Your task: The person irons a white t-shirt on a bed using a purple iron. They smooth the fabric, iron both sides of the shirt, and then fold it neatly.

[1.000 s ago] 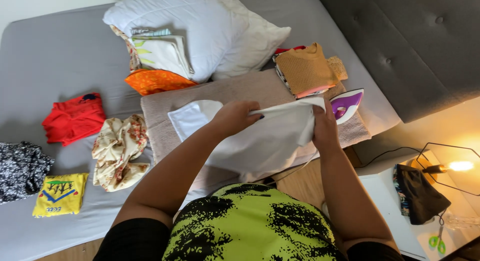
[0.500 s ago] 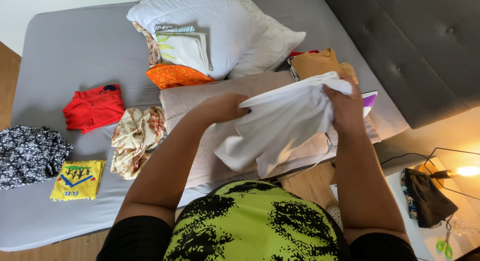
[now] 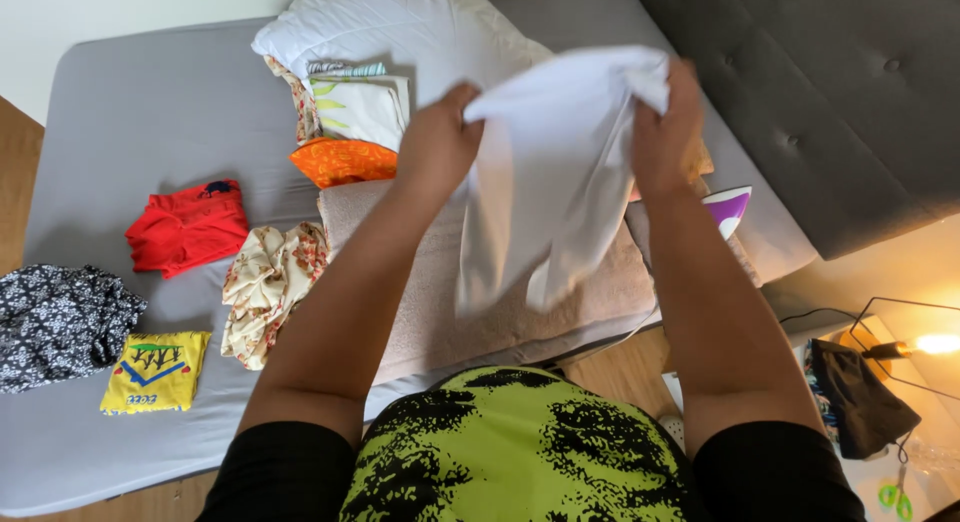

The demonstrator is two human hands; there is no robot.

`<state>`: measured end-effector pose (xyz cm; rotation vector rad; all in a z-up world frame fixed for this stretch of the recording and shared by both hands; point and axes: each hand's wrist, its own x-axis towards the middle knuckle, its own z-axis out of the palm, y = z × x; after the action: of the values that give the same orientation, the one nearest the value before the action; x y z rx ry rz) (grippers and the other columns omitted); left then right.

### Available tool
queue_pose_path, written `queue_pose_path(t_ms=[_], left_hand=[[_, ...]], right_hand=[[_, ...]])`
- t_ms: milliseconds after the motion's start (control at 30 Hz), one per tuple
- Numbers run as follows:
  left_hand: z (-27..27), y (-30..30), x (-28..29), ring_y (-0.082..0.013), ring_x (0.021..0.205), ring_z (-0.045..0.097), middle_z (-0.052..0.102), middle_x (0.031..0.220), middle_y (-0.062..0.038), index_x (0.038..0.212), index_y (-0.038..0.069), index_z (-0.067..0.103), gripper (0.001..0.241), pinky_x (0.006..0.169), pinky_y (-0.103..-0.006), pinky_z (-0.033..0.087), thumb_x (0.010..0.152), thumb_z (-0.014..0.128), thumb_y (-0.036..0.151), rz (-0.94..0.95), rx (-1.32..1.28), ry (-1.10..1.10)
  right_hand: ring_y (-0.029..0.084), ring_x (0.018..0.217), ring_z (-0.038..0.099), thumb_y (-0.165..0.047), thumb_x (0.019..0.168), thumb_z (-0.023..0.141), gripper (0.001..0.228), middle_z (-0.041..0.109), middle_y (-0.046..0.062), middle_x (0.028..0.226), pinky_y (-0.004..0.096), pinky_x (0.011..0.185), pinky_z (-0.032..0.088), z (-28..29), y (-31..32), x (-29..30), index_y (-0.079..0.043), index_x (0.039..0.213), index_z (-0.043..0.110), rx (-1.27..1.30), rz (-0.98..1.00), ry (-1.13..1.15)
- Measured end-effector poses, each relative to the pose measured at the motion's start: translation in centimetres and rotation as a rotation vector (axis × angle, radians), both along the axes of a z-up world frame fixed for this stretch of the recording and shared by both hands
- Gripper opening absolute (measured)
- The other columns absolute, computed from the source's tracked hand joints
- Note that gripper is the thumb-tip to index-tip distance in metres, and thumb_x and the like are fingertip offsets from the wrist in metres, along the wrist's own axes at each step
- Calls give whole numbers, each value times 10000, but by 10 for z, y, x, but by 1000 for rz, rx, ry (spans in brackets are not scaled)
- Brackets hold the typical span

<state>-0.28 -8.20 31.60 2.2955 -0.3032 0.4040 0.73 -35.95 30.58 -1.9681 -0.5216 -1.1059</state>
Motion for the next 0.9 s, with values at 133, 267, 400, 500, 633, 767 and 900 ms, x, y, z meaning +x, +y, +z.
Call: queue_pose_path(t_ms=[133,267,400,500,633,767,900], left_hand=[[51,18,-31,-224,585,680,760,808,-78,1122,90,661,178,533,-381,510,945,665,86,-11,89,-497],[4,42,-48,-325,742,694,727,824,-120,1134,175,724,236,673,-468,536,903,682,195,-94,542,-141],[-169,38,-25,-432,1126,690,723,1196,-235,1257,35,717,347,936,-613,528,976,559,163,-154,909,628],[-238,31,-36,-397,1182,660,697,1262,-190,1316,92,671,396,980,-591,509,969,569,254,-277,939,676],[-317,6,-29,-344,1267,615,656,1360,-124,1403,178,603,493,1046,-559,480,960,583,392,-478,980,699],[-310,-11,-18,-309,1302,603,640,1411,-93,1505,249,520,568,1074,-509,485,989,552,486,-653,947,726],[-294,-37,3,-317,1193,667,683,1303,-139,1464,162,564,531,984,-461,544,1014,533,444,-650,911,632]], right_hand=[[258,813,481,90,961,591,92,503,156,953,372,758,432,43,5,-40,84,1052,577,-101,-26,-231],[460,964,621,-126,872,687,410,664,298,1045,512,894,485,6,5,-69,-5,1245,566,-321,-43,382],[461,1289,574,-406,940,610,631,641,283,1330,574,1099,440,-112,-10,-72,-121,1489,485,-704,12,1244],[382,1270,612,-457,912,638,503,692,171,1303,535,1079,473,-304,-64,-56,-142,1304,663,-975,94,1452],[266,1240,654,-515,843,737,428,740,-6,1265,431,1075,486,-378,-91,-69,-309,1219,747,-934,321,1737],[385,1236,627,-478,924,625,480,742,146,1219,496,1076,484,-351,-108,-46,-242,1339,673,-739,187,1578],[334,1222,643,-537,947,588,457,748,107,1199,464,1046,504,-370,-154,-17,-297,1327,675,-525,-38,1502]])
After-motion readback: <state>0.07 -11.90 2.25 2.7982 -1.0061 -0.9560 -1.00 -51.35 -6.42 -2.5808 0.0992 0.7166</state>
